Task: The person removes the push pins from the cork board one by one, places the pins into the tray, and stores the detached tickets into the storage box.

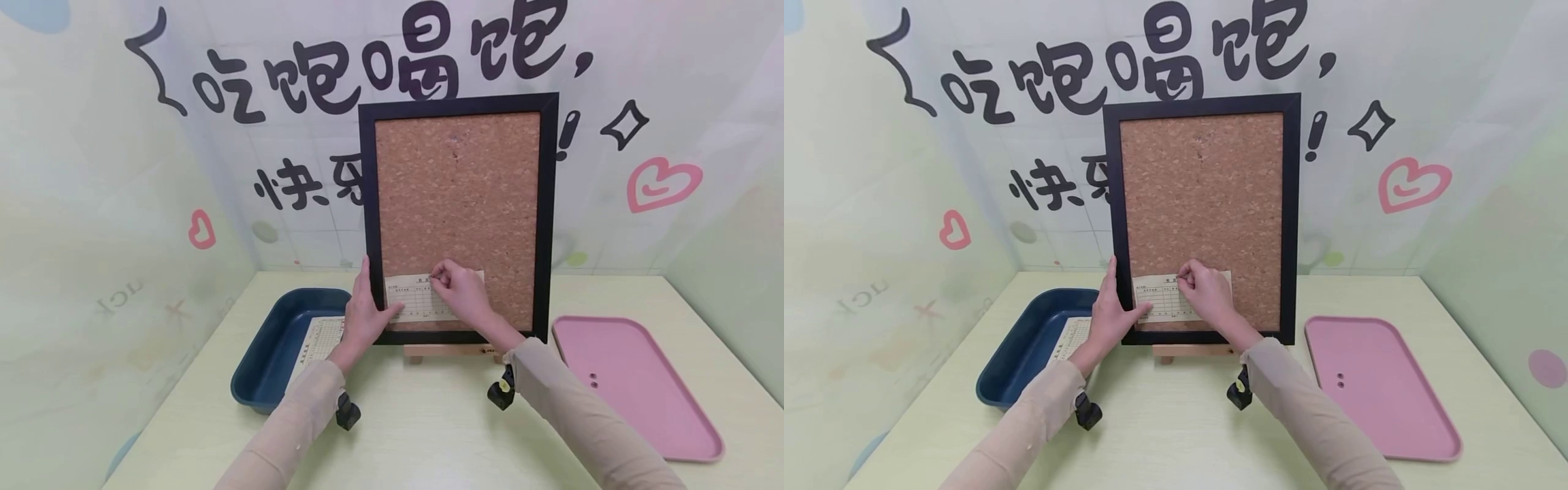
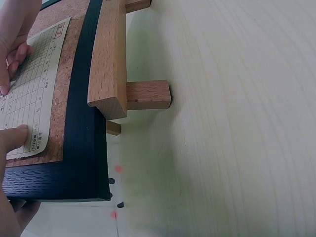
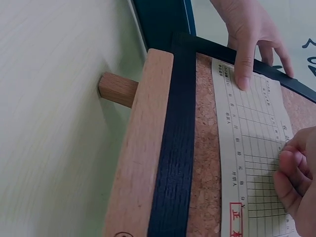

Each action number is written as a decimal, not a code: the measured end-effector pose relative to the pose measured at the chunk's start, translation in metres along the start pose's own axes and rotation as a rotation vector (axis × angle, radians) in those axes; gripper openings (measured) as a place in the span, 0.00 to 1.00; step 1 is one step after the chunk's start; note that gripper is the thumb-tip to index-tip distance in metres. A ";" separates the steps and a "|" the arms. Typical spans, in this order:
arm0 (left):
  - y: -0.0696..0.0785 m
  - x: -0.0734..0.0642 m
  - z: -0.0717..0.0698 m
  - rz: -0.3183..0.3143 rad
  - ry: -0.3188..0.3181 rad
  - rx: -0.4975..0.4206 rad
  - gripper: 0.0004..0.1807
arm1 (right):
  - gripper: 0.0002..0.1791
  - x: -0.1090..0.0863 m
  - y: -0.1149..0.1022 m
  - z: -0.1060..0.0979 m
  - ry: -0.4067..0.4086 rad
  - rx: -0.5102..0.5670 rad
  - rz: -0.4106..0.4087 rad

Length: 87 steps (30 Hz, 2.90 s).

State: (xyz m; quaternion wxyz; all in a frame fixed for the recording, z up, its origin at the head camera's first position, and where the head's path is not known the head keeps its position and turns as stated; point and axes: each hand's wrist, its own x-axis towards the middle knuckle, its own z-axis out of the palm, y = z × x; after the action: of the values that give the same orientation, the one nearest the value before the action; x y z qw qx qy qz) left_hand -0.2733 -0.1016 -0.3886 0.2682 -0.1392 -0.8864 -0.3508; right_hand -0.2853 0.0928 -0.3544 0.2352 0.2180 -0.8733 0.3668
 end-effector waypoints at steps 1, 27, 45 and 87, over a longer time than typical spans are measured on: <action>0.000 0.000 0.000 -0.001 -0.001 0.000 0.57 | 0.02 0.000 0.000 -0.001 -0.008 -0.007 0.002; 0.000 0.001 0.000 -0.011 -0.005 0.005 0.57 | 0.04 0.001 -0.001 -0.005 -0.088 -0.090 0.010; -0.001 0.000 0.000 -0.009 -0.004 0.054 0.58 | 0.04 0.000 0.001 -0.009 -0.157 -0.058 0.004; -0.007 0.018 -0.010 0.550 0.130 0.375 0.36 | 0.03 -0.024 0.029 -0.036 -0.190 0.140 0.113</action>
State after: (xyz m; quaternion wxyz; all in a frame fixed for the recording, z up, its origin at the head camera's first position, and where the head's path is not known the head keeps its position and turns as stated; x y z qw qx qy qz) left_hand -0.2877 -0.1126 -0.3758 0.4296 -0.2987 -0.8458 -0.1042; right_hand -0.2731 0.1425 -0.3613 0.1145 0.2183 -0.8748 0.4172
